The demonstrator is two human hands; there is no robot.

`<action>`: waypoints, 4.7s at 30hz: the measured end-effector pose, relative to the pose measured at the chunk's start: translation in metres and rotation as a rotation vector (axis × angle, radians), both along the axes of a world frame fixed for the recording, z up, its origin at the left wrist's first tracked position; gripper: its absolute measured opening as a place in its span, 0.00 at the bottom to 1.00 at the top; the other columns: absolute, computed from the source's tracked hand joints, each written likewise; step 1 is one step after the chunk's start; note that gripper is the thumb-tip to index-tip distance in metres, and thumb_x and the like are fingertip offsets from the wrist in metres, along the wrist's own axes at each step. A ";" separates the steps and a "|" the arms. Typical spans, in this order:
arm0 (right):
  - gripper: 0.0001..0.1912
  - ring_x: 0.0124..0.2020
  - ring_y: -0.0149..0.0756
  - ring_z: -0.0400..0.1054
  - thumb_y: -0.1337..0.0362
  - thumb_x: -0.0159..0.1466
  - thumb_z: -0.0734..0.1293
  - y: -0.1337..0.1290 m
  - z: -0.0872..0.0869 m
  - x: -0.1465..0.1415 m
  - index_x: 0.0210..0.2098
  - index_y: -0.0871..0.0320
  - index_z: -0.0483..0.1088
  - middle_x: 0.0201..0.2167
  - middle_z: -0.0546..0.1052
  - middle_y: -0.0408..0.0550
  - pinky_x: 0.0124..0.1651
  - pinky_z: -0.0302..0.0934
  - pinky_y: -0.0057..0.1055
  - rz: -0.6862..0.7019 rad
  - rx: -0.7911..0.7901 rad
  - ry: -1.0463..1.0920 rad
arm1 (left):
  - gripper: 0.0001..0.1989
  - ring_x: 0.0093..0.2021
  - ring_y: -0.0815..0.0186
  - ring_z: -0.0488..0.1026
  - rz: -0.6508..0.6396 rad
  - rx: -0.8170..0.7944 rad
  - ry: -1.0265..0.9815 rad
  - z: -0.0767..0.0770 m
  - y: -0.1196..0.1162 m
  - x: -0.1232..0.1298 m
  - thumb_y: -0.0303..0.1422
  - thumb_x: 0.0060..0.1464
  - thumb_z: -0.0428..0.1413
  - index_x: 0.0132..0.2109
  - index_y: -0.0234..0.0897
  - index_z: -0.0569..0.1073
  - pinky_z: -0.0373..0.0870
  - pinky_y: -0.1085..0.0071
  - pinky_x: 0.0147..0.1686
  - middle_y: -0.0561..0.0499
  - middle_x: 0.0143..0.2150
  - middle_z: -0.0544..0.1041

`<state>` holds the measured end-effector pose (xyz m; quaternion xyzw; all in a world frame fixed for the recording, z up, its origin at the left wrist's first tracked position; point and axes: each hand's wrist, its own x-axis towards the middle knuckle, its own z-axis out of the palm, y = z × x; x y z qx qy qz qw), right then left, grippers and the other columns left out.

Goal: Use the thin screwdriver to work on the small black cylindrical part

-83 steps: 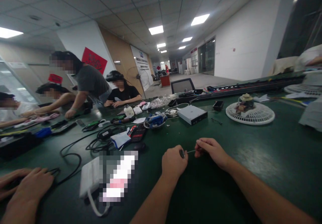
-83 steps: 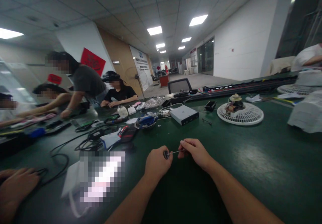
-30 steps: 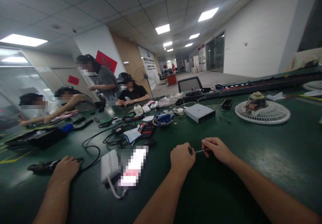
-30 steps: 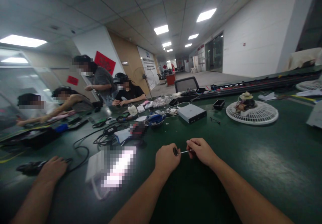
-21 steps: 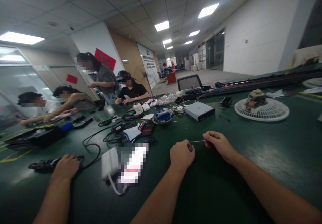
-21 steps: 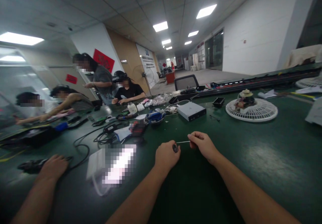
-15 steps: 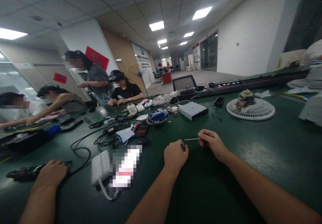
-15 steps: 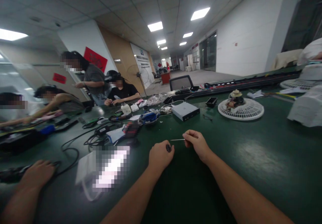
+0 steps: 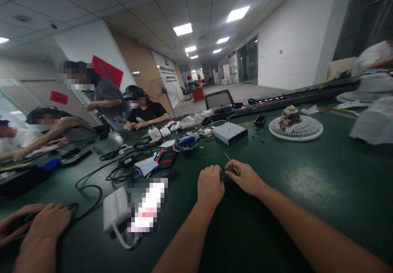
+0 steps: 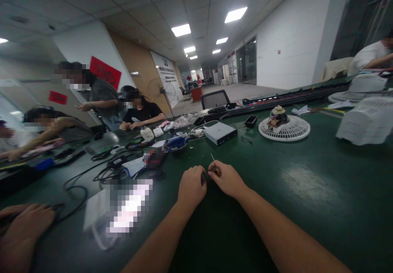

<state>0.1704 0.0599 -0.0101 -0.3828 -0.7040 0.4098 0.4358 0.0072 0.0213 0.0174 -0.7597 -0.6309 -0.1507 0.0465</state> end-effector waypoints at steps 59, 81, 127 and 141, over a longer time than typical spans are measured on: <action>0.25 0.29 0.36 0.72 0.66 0.49 0.77 0.015 -0.017 0.002 0.34 0.51 0.57 0.28 0.76 0.38 0.35 0.68 0.34 -0.103 -0.047 0.288 | 0.18 0.48 0.59 0.74 -0.273 0.170 -0.274 -0.018 0.011 -0.009 0.28 0.55 0.63 0.53 0.44 0.75 0.64 0.57 0.55 0.52 0.47 0.80; 0.24 0.31 0.35 0.75 0.62 0.51 0.77 0.014 -0.008 0.006 0.34 0.52 0.56 0.33 0.81 0.43 0.33 0.69 0.32 0.097 -0.186 0.417 | 0.14 0.48 0.58 0.72 -0.226 0.128 -0.315 -0.017 0.006 -0.007 0.33 0.58 0.61 0.52 0.42 0.72 0.66 0.59 0.52 0.49 0.46 0.78; 0.15 0.24 0.38 0.77 0.54 0.59 0.72 0.010 0.001 0.006 0.34 0.57 0.67 0.29 0.81 0.49 0.24 0.65 0.30 -0.117 -0.198 0.433 | 0.10 0.46 0.60 0.76 -0.008 0.207 -0.431 -0.017 0.012 -0.012 0.29 0.54 0.60 0.44 0.40 0.73 0.69 0.60 0.50 0.50 0.42 0.79; 0.20 0.16 0.30 0.63 0.45 0.67 0.62 0.004 0.002 0.006 0.32 0.55 0.66 0.18 0.68 0.38 0.19 0.56 0.28 -0.196 -0.051 0.321 | 0.10 0.46 0.61 0.76 0.074 0.192 -0.486 -0.022 0.015 -0.017 0.30 0.55 0.60 0.45 0.41 0.73 0.68 0.61 0.49 0.49 0.43 0.79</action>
